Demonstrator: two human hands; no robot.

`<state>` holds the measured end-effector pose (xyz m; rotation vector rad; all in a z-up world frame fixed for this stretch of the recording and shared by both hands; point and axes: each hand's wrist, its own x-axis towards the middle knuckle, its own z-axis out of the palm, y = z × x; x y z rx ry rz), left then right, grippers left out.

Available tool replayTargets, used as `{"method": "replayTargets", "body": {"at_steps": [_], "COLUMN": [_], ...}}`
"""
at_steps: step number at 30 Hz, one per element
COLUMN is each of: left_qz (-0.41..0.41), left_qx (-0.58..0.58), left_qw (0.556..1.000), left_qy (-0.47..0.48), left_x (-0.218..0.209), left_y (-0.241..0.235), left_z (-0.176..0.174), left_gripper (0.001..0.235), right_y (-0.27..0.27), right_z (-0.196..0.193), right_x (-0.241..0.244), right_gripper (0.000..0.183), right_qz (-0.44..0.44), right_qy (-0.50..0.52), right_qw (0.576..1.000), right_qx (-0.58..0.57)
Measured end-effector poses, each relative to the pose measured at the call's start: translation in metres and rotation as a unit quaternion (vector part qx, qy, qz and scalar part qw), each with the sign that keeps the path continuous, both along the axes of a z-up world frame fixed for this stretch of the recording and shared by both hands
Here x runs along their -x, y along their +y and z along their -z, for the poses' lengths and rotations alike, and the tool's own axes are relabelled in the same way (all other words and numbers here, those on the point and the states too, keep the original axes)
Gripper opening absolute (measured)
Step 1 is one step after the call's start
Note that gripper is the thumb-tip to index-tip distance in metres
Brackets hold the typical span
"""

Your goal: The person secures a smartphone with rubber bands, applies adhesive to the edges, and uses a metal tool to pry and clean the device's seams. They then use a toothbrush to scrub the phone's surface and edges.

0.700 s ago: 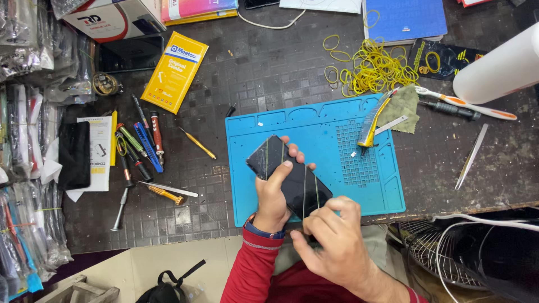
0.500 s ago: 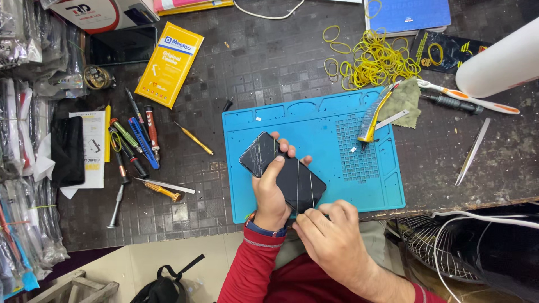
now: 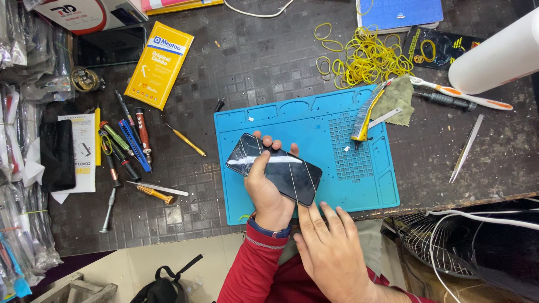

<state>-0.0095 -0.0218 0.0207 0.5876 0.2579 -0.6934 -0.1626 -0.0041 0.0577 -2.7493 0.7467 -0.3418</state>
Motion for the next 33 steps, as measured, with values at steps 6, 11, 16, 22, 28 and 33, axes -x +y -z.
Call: {"method": "replayTargets", "body": {"at_steps": [6, 11, 16, 22, 28, 33], "left_qz": [0.014, 0.019, 0.066, 0.157, 0.194, 0.195], "left_qx": [0.021, 0.030, 0.052, 0.053, 0.035, 0.047], "left_qw": [1.000, 0.999, 0.996, 0.986, 0.980, 0.980], "left_qy": [0.019, 0.033, 0.026, 0.011, -0.003, -0.013], "left_x": [0.001, -0.004, -0.017, -0.029, -0.028, -0.028], "left_y": [-0.004, -0.003, 0.002, 0.008, 0.008, 0.009], "left_z": [-0.005, 0.000, 0.008, 0.016, 0.020, 0.021], "left_gripper": [0.037, 0.037, 0.032, 0.041, 0.041, 0.038], "right_y": [0.002, 0.011, 0.012, -0.038, -0.124, -0.195], "right_z": [0.010, 0.022, 0.015, -0.033, -0.054, -0.030], "right_x": [-0.002, 0.000, 0.000, 0.000, -0.028, -0.064], "right_gripper": [0.058, 0.066, 0.066, 0.032, 0.020, 0.027], "right_qz": [0.007, -0.065, -0.112, -0.027, 0.082, 0.087], "right_qy": [0.009, 0.089, 0.015, -0.105, -0.160, -0.096], "right_qw": [1.000, 0.994, 0.990, 0.988, 0.984, 0.989], "right_qx": [-0.018, -0.029, -0.082, -0.108, -0.012, 0.075]}}
